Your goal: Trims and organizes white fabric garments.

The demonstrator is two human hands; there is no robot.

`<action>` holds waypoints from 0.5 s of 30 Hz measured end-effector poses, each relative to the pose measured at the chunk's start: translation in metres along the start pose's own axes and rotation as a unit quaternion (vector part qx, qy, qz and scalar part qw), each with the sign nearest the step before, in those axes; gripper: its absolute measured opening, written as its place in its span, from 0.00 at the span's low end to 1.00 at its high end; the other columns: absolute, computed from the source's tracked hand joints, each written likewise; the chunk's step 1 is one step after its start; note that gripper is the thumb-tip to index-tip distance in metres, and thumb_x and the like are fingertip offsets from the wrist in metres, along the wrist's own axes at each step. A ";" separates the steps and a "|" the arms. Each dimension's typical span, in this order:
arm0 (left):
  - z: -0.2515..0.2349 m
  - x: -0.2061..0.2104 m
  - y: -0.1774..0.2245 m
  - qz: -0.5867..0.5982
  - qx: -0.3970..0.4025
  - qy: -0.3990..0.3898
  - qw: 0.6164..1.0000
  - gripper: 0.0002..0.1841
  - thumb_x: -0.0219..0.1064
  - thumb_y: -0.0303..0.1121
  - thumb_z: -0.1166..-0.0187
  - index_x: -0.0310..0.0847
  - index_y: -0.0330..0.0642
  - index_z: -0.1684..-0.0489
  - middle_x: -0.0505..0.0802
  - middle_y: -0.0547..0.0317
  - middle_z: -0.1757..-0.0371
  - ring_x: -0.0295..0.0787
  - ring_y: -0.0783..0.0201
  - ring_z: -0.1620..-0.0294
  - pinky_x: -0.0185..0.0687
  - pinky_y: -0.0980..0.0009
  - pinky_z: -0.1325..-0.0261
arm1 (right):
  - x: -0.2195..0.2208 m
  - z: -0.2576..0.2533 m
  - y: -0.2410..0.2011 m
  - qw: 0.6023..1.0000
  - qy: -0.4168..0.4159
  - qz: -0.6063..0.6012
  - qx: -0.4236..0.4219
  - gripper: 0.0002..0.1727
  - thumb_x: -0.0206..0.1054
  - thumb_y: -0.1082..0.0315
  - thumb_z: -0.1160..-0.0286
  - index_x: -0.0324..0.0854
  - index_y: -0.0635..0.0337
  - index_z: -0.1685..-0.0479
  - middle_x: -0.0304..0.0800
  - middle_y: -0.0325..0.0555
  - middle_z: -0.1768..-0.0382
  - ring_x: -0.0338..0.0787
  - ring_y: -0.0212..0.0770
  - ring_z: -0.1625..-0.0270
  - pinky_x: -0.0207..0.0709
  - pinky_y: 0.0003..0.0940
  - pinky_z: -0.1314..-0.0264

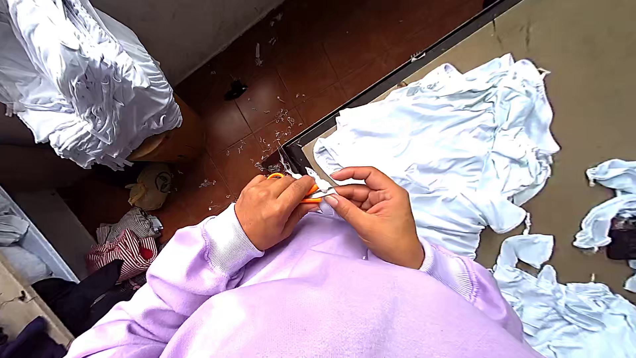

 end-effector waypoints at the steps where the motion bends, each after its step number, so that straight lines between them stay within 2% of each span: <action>1: 0.006 0.001 0.001 0.001 -0.013 0.001 1.000 0.19 0.59 0.41 0.13 0.88 0.32 0.50 0.95 0.46 0.63 0.94 0.52 0.63 0.84 0.57 0.65 | 0.002 0.000 0.001 1.000 -0.016 0.002 0.000 0.18 0.70 0.80 0.29 0.77 0.61 0.41 0.97 0.32 0.62 0.93 0.21 0.63 0.87 0.16 0.57; 4: 0.007 0.004 -0.004 0.043 -0.027 0.005 0.999 0.18 0.60 0.39 0.13 0.89 0.31 0.51 0.95 0.47 0.64 0.94 0.54 0.64 0.85 0.59 0.63 | 0.003 0.000 0.003 1.000 -0.019 0.012 -0.002 0.18 0.70 0.80 0.29 0.77 0.62 0.41 0.96 0.32 0.61 0.94 0.22 0.62 0.88 0.17 0.54; 6: 0.011 0.001 -0.021 0.111 -0.090 0.045 0.989 0.18 0.60 0.37 0.12 0.87 0.28 0.50 0.94 0.47 0.63 0.90 0.61 0.65 0.87 0.64 0.61 | 0.001 -0.001 0.004 1.000 -0.019 0.014 0.000 0.18 0.70 0.80 0.29 0.76 0.61 0.40 0.96 0.32 0.60 0.94 0.22 0.61 0.88 0.17 0.55; 7: 0.016 0.000 -0.036 0.148 -0.139 0.082 0.976 0.18 0.59 0.36 0.11 0.85 0.25 0.47 0.93 0.47 0.62 0.88 0.66 0.66 0.86 0.69 0.60 | 0.000 -0.001 0.006 1.000 -0.023 0.008 0.003 0.19 0.68 0.80 0.28 0.74 0.60 0.39 0.96 0.32 0.59 0.93 0.22 0.60 0.88 0.18 0.54; 9: 0.026 -0.002 -0.067 0.220 -0.225 0.155 0.936 0.18 0.61 0.36 0.12 0.77 0.24 0.41 0.91 0.50 0.57 0.82 0.73 0.69 0.81 0.77 0.66 | 0.001 -0.001 0.009 0.999 -0.045 -0.025 0.000 0.20 0.65 0.82 0.26 0.73 0.59 0.37 0.96 0.33 0.54 0.94 0.24 0.55 0.88 0.19 0.50; 10: 0.028 -0.003 -0.075 0.271 -0.238 0.166 0.918 0.21 0.64 0.35 0.15 0.72 0.25 0.36 0.90 0.51 0.51 0.83 0.75 0.65 0.80 0.79 0.65 | 0.001 -0.001 0.010 0.997 -0.062 -0.044 -0.011 0.19 0.63 0.82 0.26 0.75 0.59 0.37 0.95 0.34 0.52 0.93 0.25 0.53 0.88 0.21 0.47; 11: 0.026 -0.002 -0.077 0.332 -0.235 0.154 0.900 0.25 0.68 0.34 0.20 0.68 0.26 0.31 0.89 0.51 0.43 0.85 0.75 0.57 0.82 0.79 0.60 | 0.001 -0.001 0.010 0.995 -0.080 -0.059 -0.024 0.17 0.62 0.82 0.25 0.79 0.60 0.40 0.93 0.33 0.51 0.92 0.25 0.52 0.88 0.21 0.46; 13: 0.018 0.008 -0.065 0.432 -0.204 0.057 0.876 0.39 0.75 0.38 0.29 0.62 0.24 0.21 0.87 0.47 0.29 0.86 0.70 0.35 0.84 0.75 0.40 | 0.003 0.000 0.010 0.990 -0.114 -0.077 -0.041 0.14 0.61 0.81 0.23 0.89 0.58 0.48 0.94 0.32 0.51 0.90 0.23 0.52 0.86 0.20 0.46; 14: 0.014 0.015 -0.056 0.458 -0.184 -0.001 0.870 0.42 0.77 0.40 0.31 0.62 0.22 0.20 0.87 0.46 0.29 0.85 0.71 0.35 0.83 0.76 0.39 | 0.004 0.001 0.009 0.987 -0.130 -0.081 -0.047 0.14 0.61 0.80 0.23 0.91 0.56 0.51 0.94 0.33 0.50 0.91 0.24 0.50 0.86 0.20 0.45; 15: 0.011 0.021 -0.050 0.477 -0.167 -0.042 0.862 0.38 0.77 0.36 0.32 0.68 0.21 0.24 0.90 0.47 0.34 0.87 0.76 0.45 0.82 0.80 0.50 | 0.004 0.002 0.008 0.985 -0.141 -0.083 -0.052 0.14 0.62 0.79 0.23 0.93 0.56 0.53 0.94 0.34 0.50 0.91 0.25 0.50 0.86 0.21 0.44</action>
Point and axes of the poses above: each hand's wrist, its own z-axis away from the middle knuckle, its own x-axis out of the palm, y = z × x, the point moved 8 cm from there along -z, towards the middle knuckle
